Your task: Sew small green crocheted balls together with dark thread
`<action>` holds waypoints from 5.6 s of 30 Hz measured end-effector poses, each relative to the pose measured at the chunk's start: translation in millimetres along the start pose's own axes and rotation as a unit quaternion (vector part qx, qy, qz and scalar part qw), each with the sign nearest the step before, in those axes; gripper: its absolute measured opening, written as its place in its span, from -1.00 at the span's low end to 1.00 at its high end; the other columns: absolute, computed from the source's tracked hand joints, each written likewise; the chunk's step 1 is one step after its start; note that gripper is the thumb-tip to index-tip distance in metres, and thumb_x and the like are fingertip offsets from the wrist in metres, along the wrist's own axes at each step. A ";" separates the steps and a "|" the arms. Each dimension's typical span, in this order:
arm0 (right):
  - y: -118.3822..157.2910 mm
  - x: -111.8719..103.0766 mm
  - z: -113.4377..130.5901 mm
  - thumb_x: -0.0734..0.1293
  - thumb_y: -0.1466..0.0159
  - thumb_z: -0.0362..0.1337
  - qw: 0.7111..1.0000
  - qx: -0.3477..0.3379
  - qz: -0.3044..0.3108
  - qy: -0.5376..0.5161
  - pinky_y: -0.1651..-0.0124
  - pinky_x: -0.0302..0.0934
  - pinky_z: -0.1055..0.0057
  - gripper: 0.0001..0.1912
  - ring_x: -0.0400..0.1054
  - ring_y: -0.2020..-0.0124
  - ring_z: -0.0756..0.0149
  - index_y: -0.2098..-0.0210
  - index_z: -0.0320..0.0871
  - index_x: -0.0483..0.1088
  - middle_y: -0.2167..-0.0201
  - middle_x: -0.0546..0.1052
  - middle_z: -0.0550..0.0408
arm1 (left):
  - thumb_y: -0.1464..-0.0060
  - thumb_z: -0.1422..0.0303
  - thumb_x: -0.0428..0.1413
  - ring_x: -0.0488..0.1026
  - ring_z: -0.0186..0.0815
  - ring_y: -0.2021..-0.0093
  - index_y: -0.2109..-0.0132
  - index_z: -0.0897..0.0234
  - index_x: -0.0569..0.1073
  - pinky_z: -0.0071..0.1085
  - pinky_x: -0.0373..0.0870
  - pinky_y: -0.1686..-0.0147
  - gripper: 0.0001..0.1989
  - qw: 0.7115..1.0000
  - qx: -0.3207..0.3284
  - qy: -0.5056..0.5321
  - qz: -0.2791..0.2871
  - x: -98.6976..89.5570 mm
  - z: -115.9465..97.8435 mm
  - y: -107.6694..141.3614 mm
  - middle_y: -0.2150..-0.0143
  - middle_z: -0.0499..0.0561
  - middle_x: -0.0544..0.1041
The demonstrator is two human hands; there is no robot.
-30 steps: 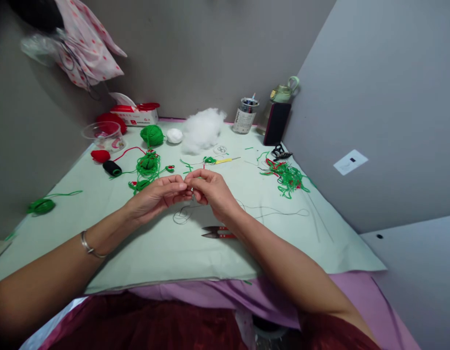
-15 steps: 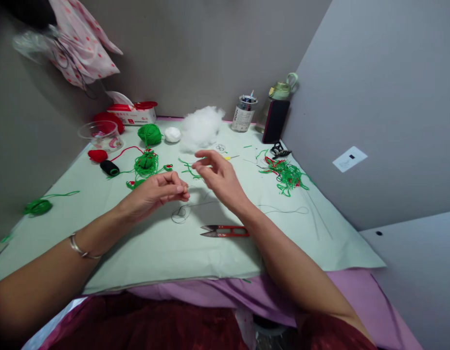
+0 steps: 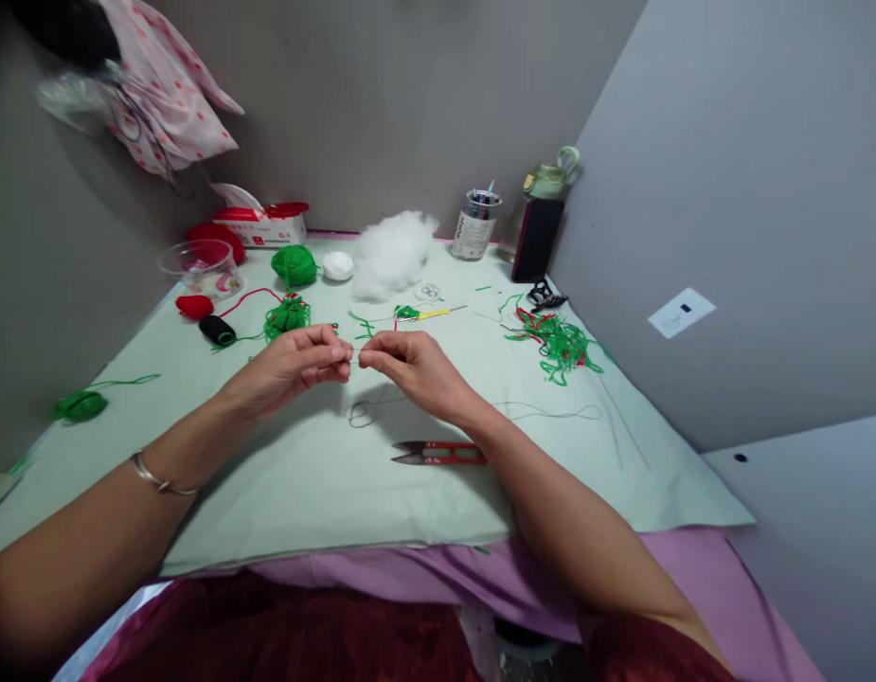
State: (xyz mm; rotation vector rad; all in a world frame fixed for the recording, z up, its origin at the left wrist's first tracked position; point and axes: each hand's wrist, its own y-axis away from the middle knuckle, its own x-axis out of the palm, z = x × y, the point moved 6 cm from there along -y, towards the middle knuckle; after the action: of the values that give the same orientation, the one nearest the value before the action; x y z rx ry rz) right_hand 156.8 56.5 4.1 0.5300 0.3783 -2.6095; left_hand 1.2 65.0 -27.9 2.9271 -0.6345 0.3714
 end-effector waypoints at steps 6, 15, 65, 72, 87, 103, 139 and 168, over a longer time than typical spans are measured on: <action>1.7 -1.3 1.2 0.35 -0.29 0.03 0.999 0.010 0.008 -0.041 0.43 -0.09 0.44 -0.60 0.00 0.49 0.45 0.39 -0.22 0.46 0.55 0.26 0.20 | -0.01 0.30 0.33 0.52 -0.39 0.32 0.35 0.31 0.49 -0.41 0.46 0.18 -0.80 0.999 -0.012 0.026 -0.027 -2.1 -1.8 0.6 0.34 -0.03 0.57; 2.3 -11.8 -9.5 0.37 -0.27 0.08 0.995 0.041 -0.034 -0.083 0.45 -0.22 0.42 -0.59 -0.13 0.53 0.45 0.41 -0.17 0.46 0.59 0.09 0.26 | -0.12 0.20 0.23 0.52 -0.37 0.28 0.23 0.29 0.47 -0.37 0.50 0.19 -0.76 0.995 0.042 0.042 -0.084 -11.9 -9.3 0.8 0.13 0.04 0.53; 0.3 -13.2 -19.6 0.42 -0.22 0.03 0.983 0.090 -0.021 -0.161 0.45 -0.18 0.44 -0.62 -0.11 0.56 0.48 0.45 -0.18 0.43 0.64 0.07 0.30 | -0.08 0.15 0.26 0.35 -0.42 0.45 0.27 0.23 0.62 -0.41 0.33 0.34 -0.77 0.992 0.033 -0.111 -0.044 -2.3 3.2 0.4 0.29 -0.02 0.52; 2.7 -33.6 -7.2 0.44 -0.23 -0.03 0.994 0.041 -0.095 -0.034 0.40 -0.03 0.43 -0.64 0.11 0.47 0.45 0.50 -0.19 0.44 0.52 0.33 0.18 | 0.04 0.20 0.31 0.37 -0.36 0.44 0.37 0.24 0.61 -0.38 0.31 0.35 -0.81 0.984 0.027 -0.173 -0.024 1.7 -2.5 -0.2 0.40 -0.02 0.53; 6.3 -4.9 1.9 0.38 -0.30 -0.19 0.997 -0.038 -0.019 0.057 0.39 0.11 0.47 -0.80 0.23 0.46 0.46 0.14 -0.16 0.48 0.36 0.53 0.12 | -0.23 0.15 0.07 0.41 -0.34 0.43 0.35 0.25 0.37 -0.38 0.35 0.31 -0.72 0.985 0.040 -0.162 0.039 17.3 0.8 4.2 0.50 -0.10 0.36; -1.9 -13.0 -19.8 0.38 -0.24 -0.14 0.995 0.075 0.023 -0.062 0.44 -0.02 0.46 -0.75 0.14 0.51 0.48 0.36 -0.22 0.50 0.53 0.46 0.17 | -0.16 0.35 0.16 0.43 -0.44 0.33 0.47 0.31 0.33 -0.47 0.40 0.25 -0.73 0.990 0.053 0.121 -0.049 -5.0 -7.1 -1.3 0.22 0.02 0.51; 173.3 -183.8 -55.9 0.48 -0.11 0.02 0.922 0.288 -0.255 0.038 0.40 -0.07 0.27 -0.70 0.08 0.51 0.31 0.40 -0.08 0.52 0.52 0.29 0.08 | -0.44 0.42 -0.19 0.24 -0.56 0.66 0.25 0.30 0.35 -0.65 0.29 0.62 -0.70 0.873 0.214 0.371 -0.233 -157.5 -84.6 44.1 0.63 -0.19 0.36; -6.5 20.3 -29.7 0.17 -0.36 -0.44 0.842 -0.005 0.124 0.525 0.42 -0.14 0.36 -0.75 0.33 0.33 0.28 0.30 -0.24 0.48 0.22 0.50 -0.11 | -0.38 0.46 -0.08 0.19 -0.56 0.65 0.29 0.31 0.34 -0.61 0.23 0.61 -0.77 0.895 0.156 0.365 -0.203 -144.0 -66.3 37.5 0.62 -0.17 0.29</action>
State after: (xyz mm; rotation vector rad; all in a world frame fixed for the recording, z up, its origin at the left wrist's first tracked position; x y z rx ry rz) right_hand 145.9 64.9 -29.8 1.8507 0.5871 -1.8291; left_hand -155.7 98.7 0.5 2.7354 0.1564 1.5134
